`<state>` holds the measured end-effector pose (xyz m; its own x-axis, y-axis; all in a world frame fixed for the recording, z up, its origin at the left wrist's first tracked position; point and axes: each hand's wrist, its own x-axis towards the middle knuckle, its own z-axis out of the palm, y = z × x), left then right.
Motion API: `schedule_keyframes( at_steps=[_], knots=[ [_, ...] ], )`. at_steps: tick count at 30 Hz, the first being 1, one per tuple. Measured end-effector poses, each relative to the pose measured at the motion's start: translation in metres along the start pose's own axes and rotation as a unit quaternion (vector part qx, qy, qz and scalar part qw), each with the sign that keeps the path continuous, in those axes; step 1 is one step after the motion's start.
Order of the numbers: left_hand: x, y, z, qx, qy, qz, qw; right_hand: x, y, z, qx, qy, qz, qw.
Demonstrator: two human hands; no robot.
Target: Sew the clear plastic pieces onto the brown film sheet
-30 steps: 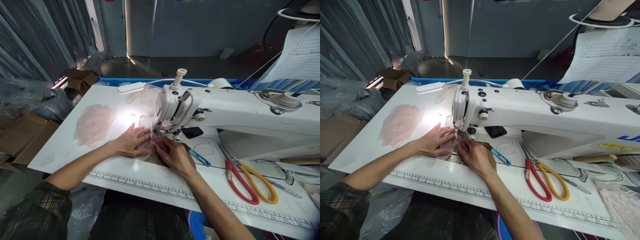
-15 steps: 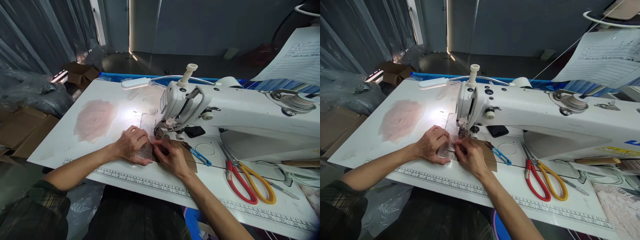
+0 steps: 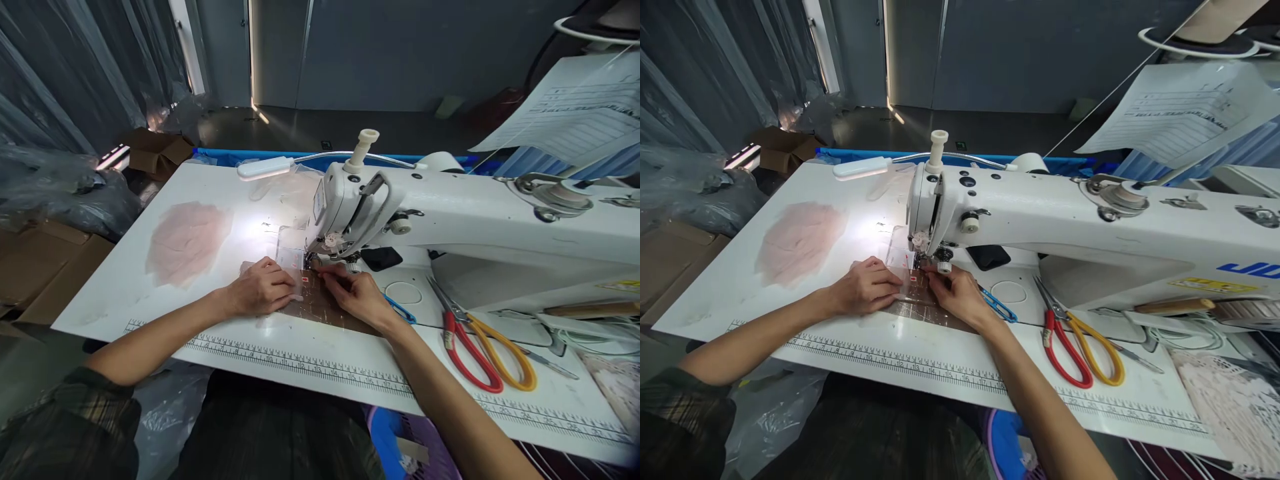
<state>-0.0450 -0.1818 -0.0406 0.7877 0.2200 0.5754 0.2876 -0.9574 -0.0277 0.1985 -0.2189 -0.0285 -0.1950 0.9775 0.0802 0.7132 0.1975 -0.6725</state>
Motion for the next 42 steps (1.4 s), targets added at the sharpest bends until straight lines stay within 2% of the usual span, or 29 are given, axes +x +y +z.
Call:
schedule_keyframes(
  at_steps=[6, 11, 15, 19, 25, 34, 38, 42],
  knots=[
    [0.004, 0.0, -0.006, 0.063, 0.0, 0.067, 0.996, 0.01, -0.007, 0.005, -0.186, -0.057, -0.113, 0.974],
    [0.003, -0.003, -0.007, 0.078, -0.046, 0.094, 0.991, 0.011, -0.015, 0.01, -0.282, -0.094, -0.122, 0.947],
    [0.002, -0.003, -0.008, 0.026, -0.079, 0.047, 0.995, 0.009, -0.018, 0.011, -0.284, -0.082, -0.114, 0.948],
    [0.002, -0.002, -0.009, 0.018, -0.058, 0.015, 0.998, 0.007, -0.008, 0.012, -0.244, -0.055, -0.102, 0.963],
    [0.005, -0.003, -0.013, 0.018, -0.029, 0.035, 0.999, 0.003, 0.008, 0.013, -0.161, -0.026, -0.115, 0.98],
    [-0.001, -0.004, -0.008, -0.033, -0.066, 0.023, 0.997, 0.003, -0.003, 0.01, -0.236, -0.063, -0.127, 0.961],
    [-0.001, -0.004, -0.009, -0.014, -0.071, 0.035, 0.997, 0.002, -0.004, 0.011, -0.244, -0.06, -0.128, 0.959],
    [-0.001, -0.004, -0.009, 0.023, -0.052, 0.069, 0.996, 0.002, -0.005, 0.013, -0.262, -0.054, -0.122, 0.956]
  ],
)
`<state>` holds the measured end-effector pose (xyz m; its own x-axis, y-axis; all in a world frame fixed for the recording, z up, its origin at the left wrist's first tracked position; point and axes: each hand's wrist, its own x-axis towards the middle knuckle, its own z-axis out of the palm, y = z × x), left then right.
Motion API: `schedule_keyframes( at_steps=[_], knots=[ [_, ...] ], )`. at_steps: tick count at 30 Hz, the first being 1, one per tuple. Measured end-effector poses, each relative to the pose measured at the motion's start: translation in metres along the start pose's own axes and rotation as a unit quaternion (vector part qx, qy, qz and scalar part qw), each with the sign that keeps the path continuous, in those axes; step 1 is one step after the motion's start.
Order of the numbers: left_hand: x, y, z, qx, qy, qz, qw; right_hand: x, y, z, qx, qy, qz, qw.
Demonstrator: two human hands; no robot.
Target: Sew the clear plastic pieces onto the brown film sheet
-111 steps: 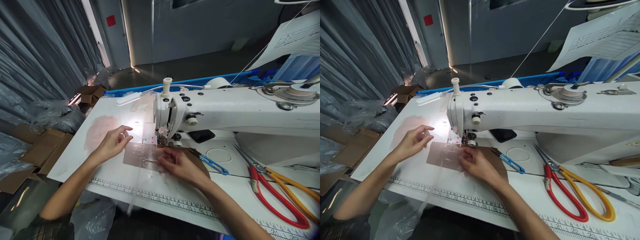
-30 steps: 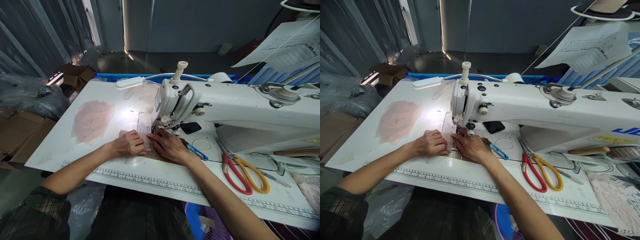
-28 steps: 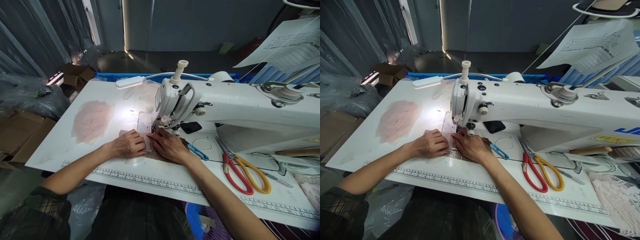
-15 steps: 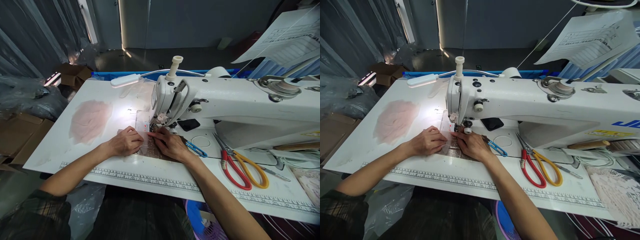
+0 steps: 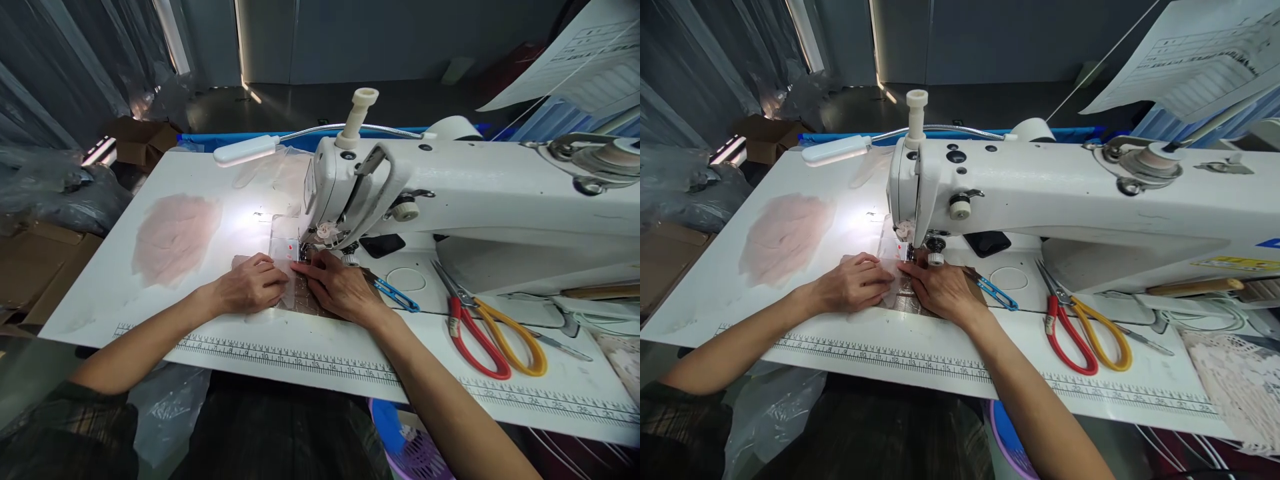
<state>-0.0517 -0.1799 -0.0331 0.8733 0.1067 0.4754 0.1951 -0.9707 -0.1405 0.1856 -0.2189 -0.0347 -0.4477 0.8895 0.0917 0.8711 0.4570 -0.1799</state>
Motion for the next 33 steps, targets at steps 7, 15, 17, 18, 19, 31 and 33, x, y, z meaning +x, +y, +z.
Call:
schedule_keyframes(
  at_steps=[7, 15, 17, 18, 19, 31, 33],
  knots=[
    [-0.002, 0.002, 0.002, 0.018, 0.012, 0.013, 1.0, 0.0, 0.0, 0.004, 0.006, 0.03, -0.002, 1.0],
    [0.0, 0.004, 0.004, 0.041, 0.033, 0.022, 0.998, 0.001, 0.0, 0.004, -0.01, 0.031, -0.008, 0.999],
    [0.0, 0.003, 0.004, 0.036, 0.035, 0.02, 0.999, 0.002, -0.003, 0.003, -0.018, 0.027, -0.004, 0.999],
    [-0.001, 0.003, 0.005, 0.029, 0.035, 0.017, 0.999, 0.002, -0.003, 0.003, -0.018, 0.025, -0.002, 1.0],
    [-0.001, 0.002, 0.005, 0.021, 0.033, 0.013, 0.999, 0.002, -0.004, 0.002, -0.015, 0.023, 0.0, 1.0],
    [-0.002, 0.0, 0.004, 0.018, 0.026, -0.007, 0.999, -0.006, 0.007, 0.003, 0.145, 0.041, 0.012, 0.988],
    [-0.002, 0.0, 0.004, 0.017, 0.021, -0.006, 1.0, -0.006, 0.007, 0.005, 0.148, 0.051, 0.013, 0.988]
  ],
)
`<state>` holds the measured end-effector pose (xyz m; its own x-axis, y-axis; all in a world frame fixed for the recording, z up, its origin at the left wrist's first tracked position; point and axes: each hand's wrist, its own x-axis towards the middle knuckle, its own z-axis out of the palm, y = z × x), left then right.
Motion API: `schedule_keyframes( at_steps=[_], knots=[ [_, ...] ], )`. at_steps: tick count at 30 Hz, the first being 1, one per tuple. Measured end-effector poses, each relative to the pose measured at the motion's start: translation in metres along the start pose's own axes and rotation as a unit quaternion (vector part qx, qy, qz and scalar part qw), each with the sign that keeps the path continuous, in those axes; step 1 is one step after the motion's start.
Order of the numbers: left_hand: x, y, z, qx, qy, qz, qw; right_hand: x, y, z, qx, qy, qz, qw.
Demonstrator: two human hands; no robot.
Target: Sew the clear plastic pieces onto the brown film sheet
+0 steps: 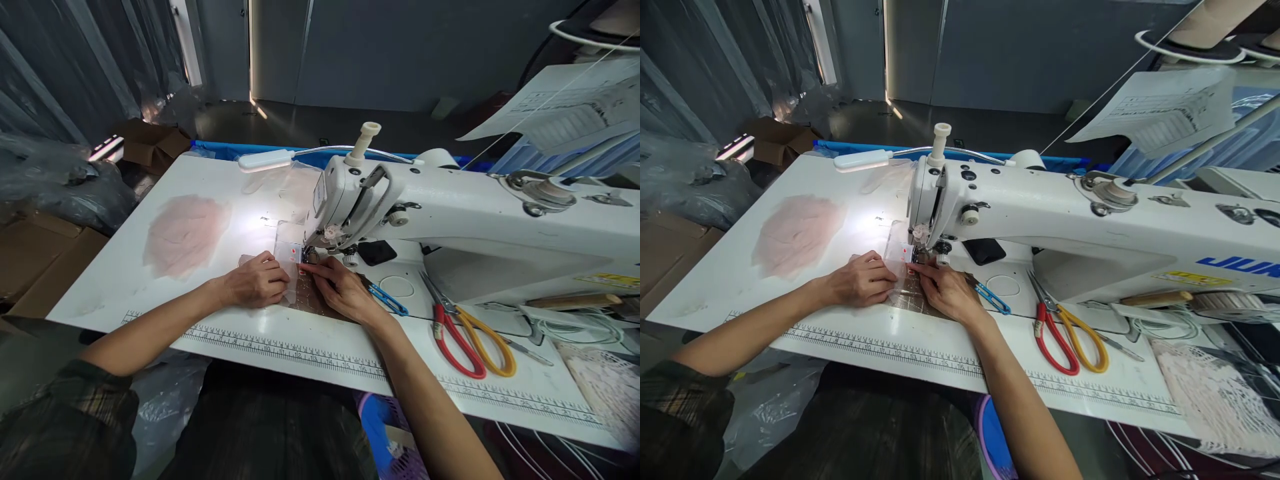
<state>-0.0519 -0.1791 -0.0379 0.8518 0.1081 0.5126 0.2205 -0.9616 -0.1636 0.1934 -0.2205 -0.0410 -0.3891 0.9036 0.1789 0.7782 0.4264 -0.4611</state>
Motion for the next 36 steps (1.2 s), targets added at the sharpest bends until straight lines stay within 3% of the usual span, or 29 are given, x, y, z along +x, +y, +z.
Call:
schedule_keyframes(
  at_steps=[11, 17, 21, 24, 36],
  knots=[
    [-0.001, -0.001, 0.002, -0.01, -0.011, 0.0, 1.0, -0.004, -0.007, -0.006, -0.076, -0.04, -0.086, 0.993],
    [0.001, 0.0, -0.006, -0.052, -0.025, -0.019, 0.998, -0.004, -0.014, -0.006, -0.13, -0.037, -0.085, 0.987],
    [0.004, -0.006, -0.01, -0.096, 0.0, -0.087, 0.992, -0.005, -0.019, -0.007, -0.148, -0.017, -0.093, 0.984],
    [0.006, -0.015, -0.006, -0.035, 0.022, -0.137, 0.99, -0.005, -0.024, -0.006, -0.161, -0.008, -0.103, 0.981],
    [0.006, -0.021, 0.0, 0.01, -0.127, -0.118, 0.985, -0.005, -0.023, -0.001, -0.138, 0.013, -0.12, 0.983]
  ],
)
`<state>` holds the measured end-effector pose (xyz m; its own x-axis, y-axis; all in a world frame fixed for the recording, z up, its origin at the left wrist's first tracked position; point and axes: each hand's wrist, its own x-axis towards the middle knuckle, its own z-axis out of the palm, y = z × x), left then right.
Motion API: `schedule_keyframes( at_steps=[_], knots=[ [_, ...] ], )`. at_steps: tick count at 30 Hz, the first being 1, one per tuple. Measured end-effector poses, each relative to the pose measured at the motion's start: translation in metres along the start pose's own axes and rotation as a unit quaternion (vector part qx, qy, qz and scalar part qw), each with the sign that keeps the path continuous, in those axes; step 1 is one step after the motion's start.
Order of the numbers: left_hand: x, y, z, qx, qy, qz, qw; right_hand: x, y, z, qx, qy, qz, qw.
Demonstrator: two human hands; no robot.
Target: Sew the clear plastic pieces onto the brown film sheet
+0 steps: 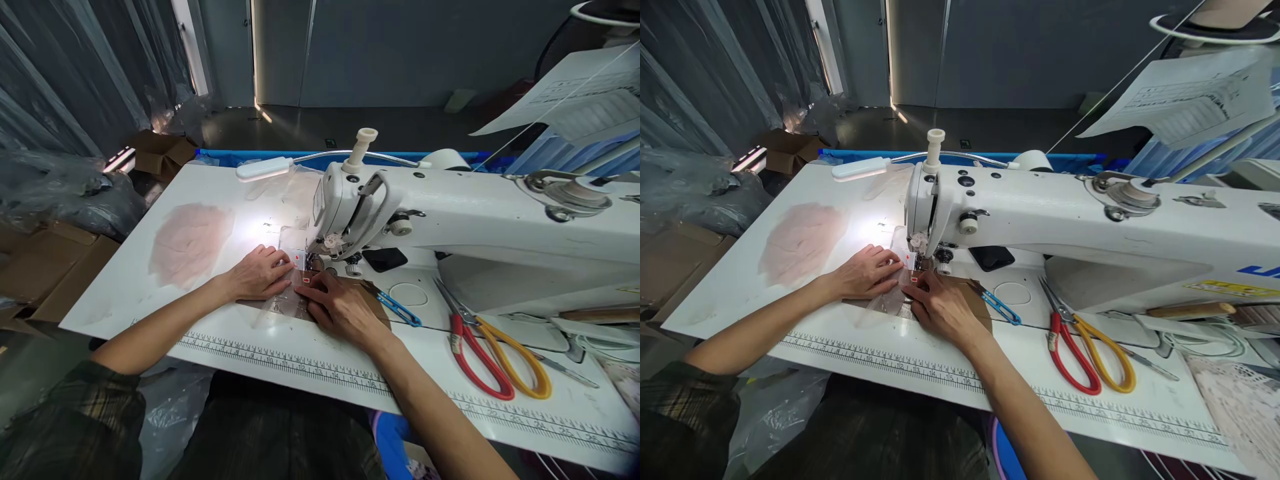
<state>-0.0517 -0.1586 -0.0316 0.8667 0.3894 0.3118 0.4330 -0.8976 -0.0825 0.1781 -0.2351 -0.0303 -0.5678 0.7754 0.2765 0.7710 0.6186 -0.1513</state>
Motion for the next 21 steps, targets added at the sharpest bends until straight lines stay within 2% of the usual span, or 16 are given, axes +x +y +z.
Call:
schedule_keyframes(
  at_steps=[8, 15, 21],
  knots=[
    [0.0001, 0.0001, 0.002, 0.031, -0.012, 0.017, 0.999, -0.0016, 0.0011, 0.0023, 0.017, 0.015, -0.004, 1.0],
    [0.0017, 0.0, 0.0061, 0.029, -0.025, 0.012, 0.999, -0.0002, -0.0003, 0.0016, 0.015, 0.001, 0.008, 1.0],
    [0.0038, -0.0012, -0.0002, 0.019, -0.044, 0.007, 0.999, -0.0012, -0.0015, 0.0037, 0.019, 0.002, 0.007, 1.0]
  ],
)
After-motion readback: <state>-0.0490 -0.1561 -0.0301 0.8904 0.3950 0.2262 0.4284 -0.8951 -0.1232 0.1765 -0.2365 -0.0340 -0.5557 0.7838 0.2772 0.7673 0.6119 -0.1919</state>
